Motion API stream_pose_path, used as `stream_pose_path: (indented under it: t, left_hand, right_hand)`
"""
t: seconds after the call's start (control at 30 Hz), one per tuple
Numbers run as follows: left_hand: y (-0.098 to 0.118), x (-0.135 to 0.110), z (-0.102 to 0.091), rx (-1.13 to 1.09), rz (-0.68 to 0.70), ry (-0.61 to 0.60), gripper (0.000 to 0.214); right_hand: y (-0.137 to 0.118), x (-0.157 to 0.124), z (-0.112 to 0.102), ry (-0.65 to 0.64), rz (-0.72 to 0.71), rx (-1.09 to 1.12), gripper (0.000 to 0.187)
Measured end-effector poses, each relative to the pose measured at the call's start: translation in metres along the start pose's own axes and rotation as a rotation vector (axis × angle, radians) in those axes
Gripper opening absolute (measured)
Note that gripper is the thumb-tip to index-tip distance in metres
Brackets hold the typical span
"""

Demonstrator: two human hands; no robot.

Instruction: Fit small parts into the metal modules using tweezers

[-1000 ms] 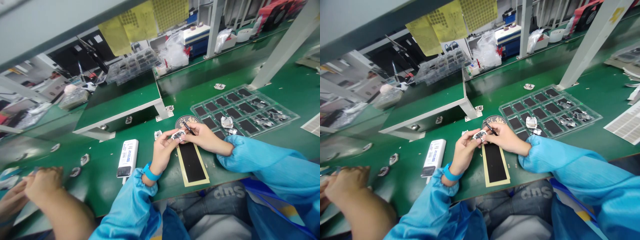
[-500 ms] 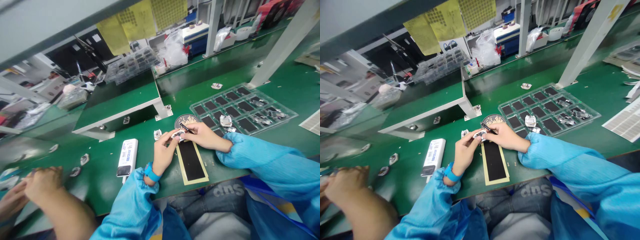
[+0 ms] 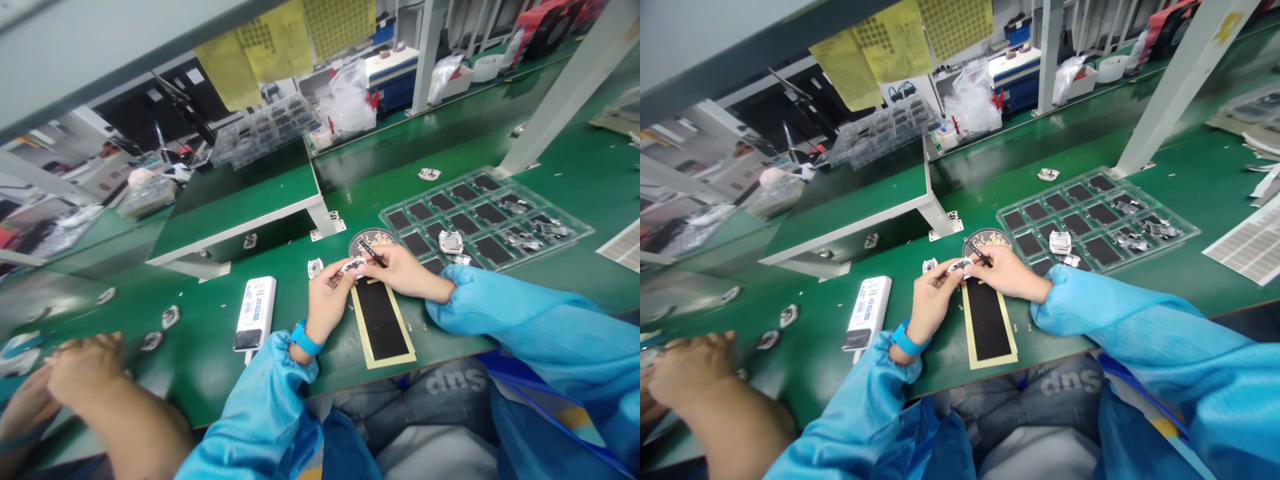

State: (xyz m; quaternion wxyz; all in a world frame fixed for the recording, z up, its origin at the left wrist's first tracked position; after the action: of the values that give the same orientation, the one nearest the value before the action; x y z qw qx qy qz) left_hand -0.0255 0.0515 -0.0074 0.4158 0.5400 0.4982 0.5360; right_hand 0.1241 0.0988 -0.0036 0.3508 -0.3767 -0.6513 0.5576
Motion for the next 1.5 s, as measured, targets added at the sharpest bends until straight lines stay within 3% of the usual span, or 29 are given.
stream_pose_path:
  t: [0.1,0.23,0.47,0.73,1.1,1.27,1.37,1.43,1.5]
  left_hand:
    - [0.01,0.003,-0.002,0.233,0.156,-0.031,0.028]
    - [0.024,-0.001,0.001,0.481,0.345,-0.059,0.026]
    - [0.026,-0.004,0.005,0.521,0.358,-0.107,0.025]
    - [0.023,-0.006,0.005,0.489,0.303,-0.105,0.026]
    - [0.015,-0.001,0.004,0.371,0.197,-0.113,0.025]
    - [0.01,0.001,0.002,0.267,0.081,-0.138,0.02]
    - [0.009,0.002,0.0,0.259,0.047,-0.122,0.021]
    - [0.01,0.001,0.0,0.293,0.058,-0.11,0.021]
    - [0.011,0.0,0.001,0.323,0.077,-0.105,0.021]
  right_hand:
    - [-0.02,-0.001,-0.014,0.029,-0.19,-0.28,0.031]
    - [-0.041,-0.011,-0.025,0.156,-0.427,-0.364,0.017]
    - [-0.033,-0.015,-0.014,0.022,-0.587,-0.425,0.008]
    - [-0.034,-0.019,-0.013,-0.001,-0.643,-0.524,0.016]
    - [-0.032,-0.022,-0.008,-0.083,-0.653,-0.863,0.023]
    - [-0.029,-0.018,-0.006,-0.192,-0.556,-0.666,0.014]
    - [-0.029,-0.011,-0.024,-0.047,-0.544,-0.494,0.007]
    - [-0.025,-0.004,-0.041,0.091,-0.467,-0.574,0.009]
    - [-0.019,0.003,-0.053,0.145,-0.367,-0.738,0.014]
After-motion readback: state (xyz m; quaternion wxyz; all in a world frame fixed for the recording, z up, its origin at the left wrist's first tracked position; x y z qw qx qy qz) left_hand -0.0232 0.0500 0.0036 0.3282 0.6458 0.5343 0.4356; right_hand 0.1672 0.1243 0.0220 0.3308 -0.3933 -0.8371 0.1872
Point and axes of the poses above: each hand's wrist, its own x-axis towards the middle knuckle, its own z-axis out of the palm, y = z × x, the point moved 6 cm from there along x, towards the middle knuckle, and after that the axes turned 5 degrees about z, right-handed, at the moved point
